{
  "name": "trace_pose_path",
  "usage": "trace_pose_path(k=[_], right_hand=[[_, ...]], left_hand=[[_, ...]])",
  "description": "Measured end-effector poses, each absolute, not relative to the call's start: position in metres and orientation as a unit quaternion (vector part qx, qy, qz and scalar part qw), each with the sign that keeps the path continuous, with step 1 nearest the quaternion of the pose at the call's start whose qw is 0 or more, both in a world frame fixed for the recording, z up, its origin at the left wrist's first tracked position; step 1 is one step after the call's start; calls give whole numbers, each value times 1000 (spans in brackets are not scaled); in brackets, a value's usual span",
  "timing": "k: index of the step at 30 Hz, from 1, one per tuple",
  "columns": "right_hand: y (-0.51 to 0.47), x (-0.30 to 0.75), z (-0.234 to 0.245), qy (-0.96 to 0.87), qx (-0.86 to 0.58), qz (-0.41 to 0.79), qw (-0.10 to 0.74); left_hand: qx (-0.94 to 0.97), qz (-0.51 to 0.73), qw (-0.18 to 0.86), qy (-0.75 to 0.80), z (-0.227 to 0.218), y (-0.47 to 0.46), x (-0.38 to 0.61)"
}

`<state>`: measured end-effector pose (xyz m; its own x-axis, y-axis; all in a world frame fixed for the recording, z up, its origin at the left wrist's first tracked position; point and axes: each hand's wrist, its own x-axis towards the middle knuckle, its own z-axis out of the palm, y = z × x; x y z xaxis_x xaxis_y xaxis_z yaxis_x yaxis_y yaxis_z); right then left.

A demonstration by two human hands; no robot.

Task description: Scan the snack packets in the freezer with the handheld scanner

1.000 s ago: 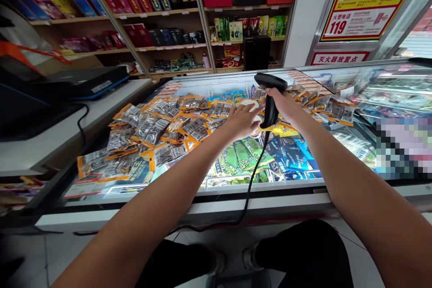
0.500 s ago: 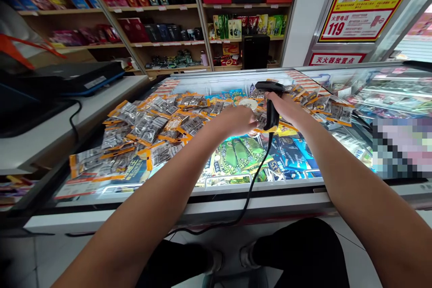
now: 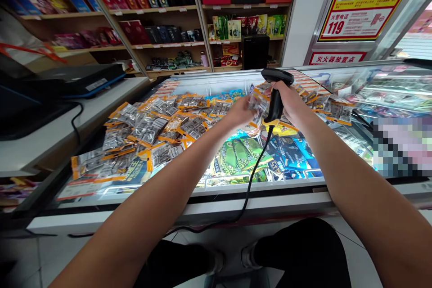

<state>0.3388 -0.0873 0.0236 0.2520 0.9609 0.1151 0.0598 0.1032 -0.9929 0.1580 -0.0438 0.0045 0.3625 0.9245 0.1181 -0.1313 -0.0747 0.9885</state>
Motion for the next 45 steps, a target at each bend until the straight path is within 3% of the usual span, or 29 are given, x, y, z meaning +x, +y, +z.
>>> trace_pose_path(k=[6,10,15,25,28,33,36,41,45], right_hand=[[-98,335,32,-484,-483,459,567],[-107,332,34,-512,-487,521,479],[-115,333,38,-564,-509,502,414],[-117,342,38,-561,-507,514,405],[-117,340,39,-546,-511,505,432],[-109,339,41,-469,-510,487,532],[-104,341,40,-426,-498,487,578],[-100,342,38,-400,-494,486,600],[-96,338,35,-412,-487,483,600]], left_hand=[[464,516,599,400,12,-25,145],[391,571,590,416,18,-17,133],[363,604,581,407,20,-7,126],[380,602,563,420,17,-3,125],[505,554,457,479,22,-1,114],[770,313,83,550,27,-3,89],[783,233,-49,575,19,-6,83],[790,220,-145,554,13,-12,88],[827,135,-78,541,18,-14,121]])
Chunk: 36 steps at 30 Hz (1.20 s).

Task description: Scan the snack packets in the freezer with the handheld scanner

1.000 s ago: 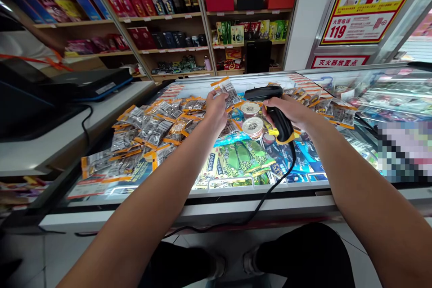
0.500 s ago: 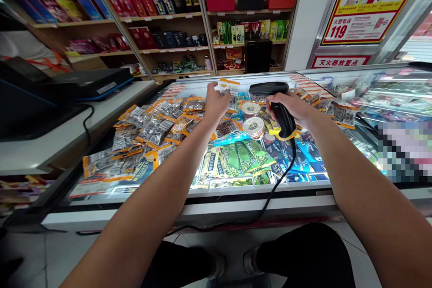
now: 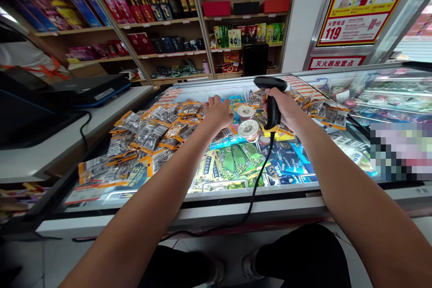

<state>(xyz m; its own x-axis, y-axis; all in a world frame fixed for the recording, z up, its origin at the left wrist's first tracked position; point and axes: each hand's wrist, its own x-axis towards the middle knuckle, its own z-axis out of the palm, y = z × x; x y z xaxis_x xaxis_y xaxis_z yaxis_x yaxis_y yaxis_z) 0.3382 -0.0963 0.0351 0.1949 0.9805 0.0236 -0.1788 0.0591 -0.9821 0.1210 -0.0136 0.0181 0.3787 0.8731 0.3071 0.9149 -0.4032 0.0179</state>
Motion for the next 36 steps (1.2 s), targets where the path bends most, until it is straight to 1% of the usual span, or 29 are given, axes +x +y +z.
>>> trace_pose_path(k=[3,7,10,16,18,20,27,30,33,36], right_hand=[[-95,335,34,-417,-488,476,601],[-94,332,33,-406,-486,469,616],[-93,332,31,-406,-500,467,605],[-91,333,30,-417,-523,450,592],[-92,333,30,-420,-519,452,591],[-93,334,30,-422,-520,451,590],[-96,331,28,-441,-490,495,566],[-103,326,29,-492,-469,526,510],[-111,320,29,-565,-449,539,435],[-116,316,28,-597,-445,522,415]], left_hand=[[-855,-92,9,-511,13,-5,161],[-864,-97,-45,-492,1,21,206],[-874,-102,-51,-472,-2,42,221],[-866,-111,-13,-488,5,54,211],[-865,-120,-36,-485,8,48,203],[-858,-158,-98,-479,10,40,194],[-732,-378,-348,-448,14,11,145],[-627,-500,-427,-418,15,3,117],[-561,-557,-440,-426,18,2,97],[-551,-570,-414,-446,21,5,90]])
